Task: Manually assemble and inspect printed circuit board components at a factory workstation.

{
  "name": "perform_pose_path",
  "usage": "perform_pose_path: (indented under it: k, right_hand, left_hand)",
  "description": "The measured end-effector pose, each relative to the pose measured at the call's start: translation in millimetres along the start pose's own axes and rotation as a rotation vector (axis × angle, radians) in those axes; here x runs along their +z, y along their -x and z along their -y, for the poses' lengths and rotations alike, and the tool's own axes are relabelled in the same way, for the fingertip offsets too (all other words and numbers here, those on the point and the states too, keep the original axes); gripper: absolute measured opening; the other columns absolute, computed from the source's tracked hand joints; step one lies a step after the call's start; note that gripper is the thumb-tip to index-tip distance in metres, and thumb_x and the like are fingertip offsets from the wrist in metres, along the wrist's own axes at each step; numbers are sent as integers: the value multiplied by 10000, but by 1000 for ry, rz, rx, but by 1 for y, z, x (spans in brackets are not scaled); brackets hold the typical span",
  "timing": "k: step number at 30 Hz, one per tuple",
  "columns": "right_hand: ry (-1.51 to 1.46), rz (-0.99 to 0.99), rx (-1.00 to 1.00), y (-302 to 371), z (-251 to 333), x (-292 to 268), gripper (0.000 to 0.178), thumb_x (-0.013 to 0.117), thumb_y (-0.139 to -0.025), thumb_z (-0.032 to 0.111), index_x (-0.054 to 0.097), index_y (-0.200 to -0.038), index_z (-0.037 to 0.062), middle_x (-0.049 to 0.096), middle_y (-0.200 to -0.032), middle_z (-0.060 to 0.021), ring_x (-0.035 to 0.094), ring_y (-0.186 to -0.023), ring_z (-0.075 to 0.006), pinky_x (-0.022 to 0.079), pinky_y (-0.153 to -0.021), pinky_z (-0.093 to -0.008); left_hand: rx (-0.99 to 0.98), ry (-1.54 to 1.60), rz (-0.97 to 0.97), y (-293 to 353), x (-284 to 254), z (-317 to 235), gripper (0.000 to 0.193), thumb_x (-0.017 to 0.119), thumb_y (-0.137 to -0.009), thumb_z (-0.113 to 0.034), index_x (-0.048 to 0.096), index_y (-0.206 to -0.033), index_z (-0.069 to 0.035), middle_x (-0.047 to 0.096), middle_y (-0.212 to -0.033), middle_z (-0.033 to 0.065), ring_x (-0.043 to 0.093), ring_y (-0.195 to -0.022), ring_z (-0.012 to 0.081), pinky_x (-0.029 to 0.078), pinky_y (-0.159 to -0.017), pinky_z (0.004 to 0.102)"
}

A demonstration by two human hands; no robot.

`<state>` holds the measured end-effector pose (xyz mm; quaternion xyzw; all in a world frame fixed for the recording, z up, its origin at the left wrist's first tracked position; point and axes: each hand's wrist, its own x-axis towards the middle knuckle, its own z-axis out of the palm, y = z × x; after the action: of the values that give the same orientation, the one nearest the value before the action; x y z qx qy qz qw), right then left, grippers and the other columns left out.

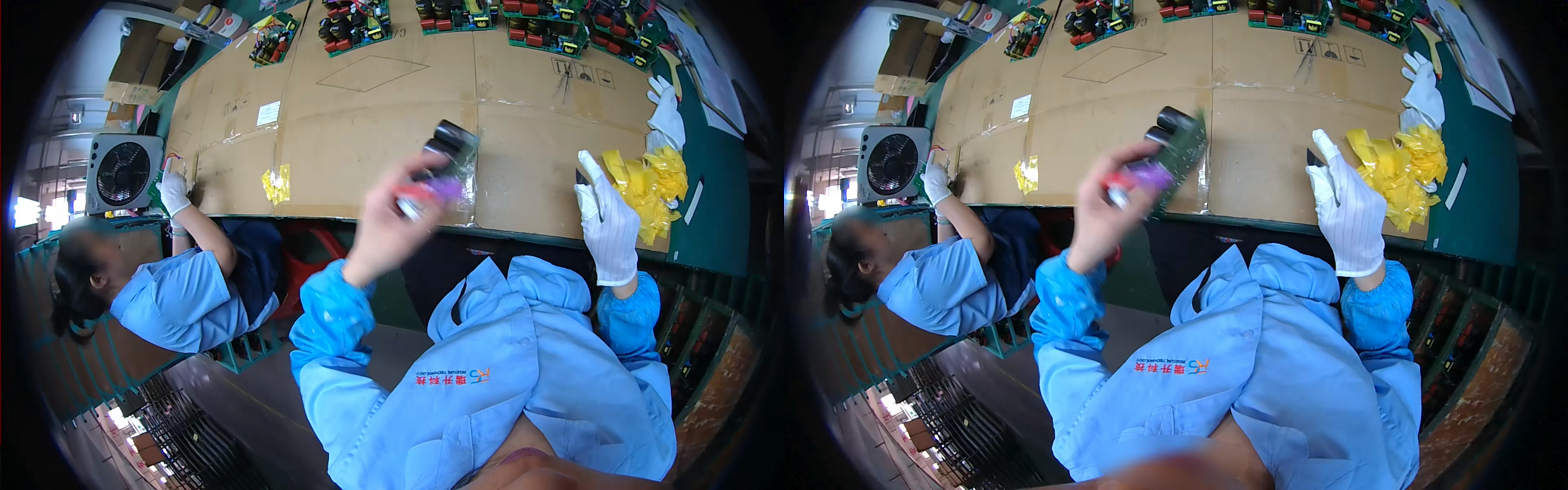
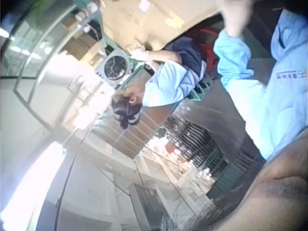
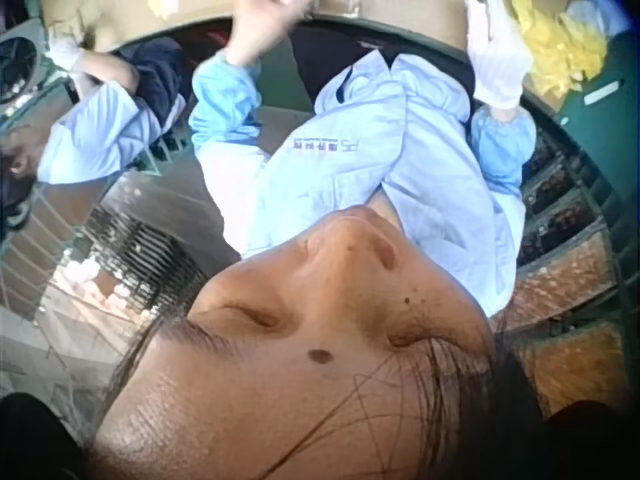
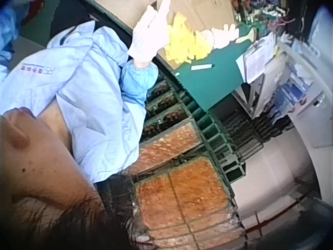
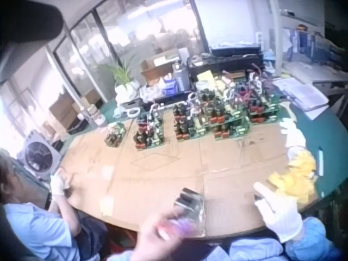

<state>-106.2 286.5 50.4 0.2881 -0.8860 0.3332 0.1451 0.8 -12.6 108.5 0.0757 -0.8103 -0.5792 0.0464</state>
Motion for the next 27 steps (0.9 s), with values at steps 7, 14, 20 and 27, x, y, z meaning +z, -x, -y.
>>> perform_pose_path:
  k: [7, 14, 20, 27]
  right_hand:
    - [-41, 38, -13, 4, 6, 14, 432, 693, -945, 148, 631, -1368, 88, 676, -794, -141, 661, -677, -314, 519, -599, -392]
    - [-8, 111, -17, 11, 6, 25, 432, 696, -935, 155, 635, -1357, 91, 670, -780, -134, 663, -681, -307, 521, -592, -399]
    - [171, 150, -187, 17, 0, 48, 482, 712, -907, 227, 643, -1363, 89, 574, -723, -46, 577, -612, -239, 432, -545, -382]
    - [219, 175, -141, 16, -1, 43, 506, 698, -914, 277, 625, -1381, 97, 559, -732, -38, 566, -622, -239, 412, -560, -380]
  left_hand:
    - [-189, 1059, -197, -27, -42, 73, 485, 593, -896, 23, 517, -1370, 92, 591, -1346, 223, 608, -1236, 317, 510, -1079, 441]
    - [21, 850, -468, -41, -117, 70, 433, 620, -891, 44, 562, -1318, 88, 637, -1265, 182, 650, -1139, 262, 542, -1021, 381]
    - [286, -307, -811, -90, -233, 120, 333, 722, -900, -35, 655, -1223, 16, 718, -1071, 95, 689, -944, 180, 550, -838, 298]
    - [3, -1075, -439, -137, -294, 211, 350, 737, -819, -139, 691, -1156, -56, 666, -1208, 172, 582, -1115, 403, 434, -998, 491]
